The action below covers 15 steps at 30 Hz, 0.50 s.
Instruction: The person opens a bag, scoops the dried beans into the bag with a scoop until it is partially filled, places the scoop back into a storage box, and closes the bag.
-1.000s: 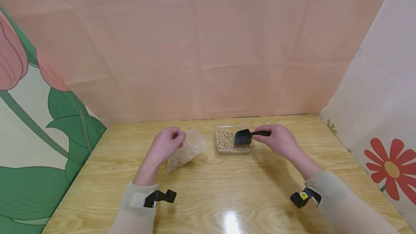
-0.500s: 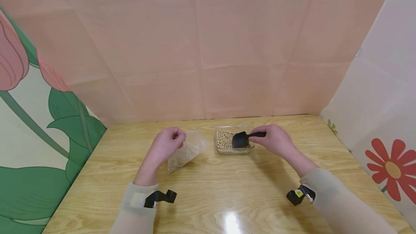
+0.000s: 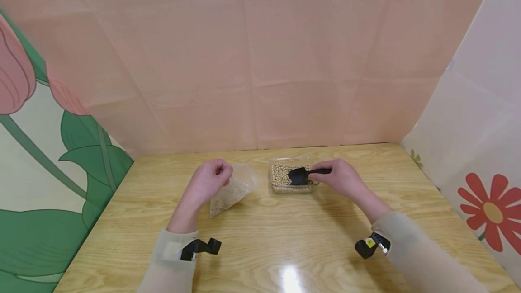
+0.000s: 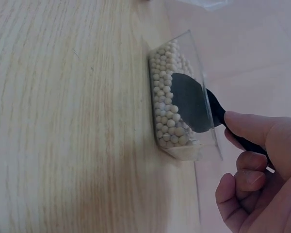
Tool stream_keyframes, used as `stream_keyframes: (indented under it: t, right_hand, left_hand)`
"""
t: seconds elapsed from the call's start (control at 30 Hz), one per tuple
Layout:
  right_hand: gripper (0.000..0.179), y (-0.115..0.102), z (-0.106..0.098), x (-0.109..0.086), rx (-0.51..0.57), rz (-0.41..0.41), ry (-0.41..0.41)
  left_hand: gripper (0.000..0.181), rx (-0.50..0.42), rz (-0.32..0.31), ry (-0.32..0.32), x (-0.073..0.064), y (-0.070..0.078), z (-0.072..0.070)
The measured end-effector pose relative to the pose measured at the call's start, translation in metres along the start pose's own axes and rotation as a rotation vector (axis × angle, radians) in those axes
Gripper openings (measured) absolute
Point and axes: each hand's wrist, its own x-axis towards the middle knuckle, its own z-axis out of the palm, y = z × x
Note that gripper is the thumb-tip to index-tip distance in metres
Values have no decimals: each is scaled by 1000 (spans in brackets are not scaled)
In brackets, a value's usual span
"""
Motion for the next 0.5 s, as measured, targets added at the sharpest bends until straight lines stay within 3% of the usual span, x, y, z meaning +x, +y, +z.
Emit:
stream_keyframes:
  t: [0.5]
  right_hand:
    - [58, 9, 15, 3, 118, 125, 2]
  left_hand:
    - [25, -1, 0, 4, 0, 0, 0]
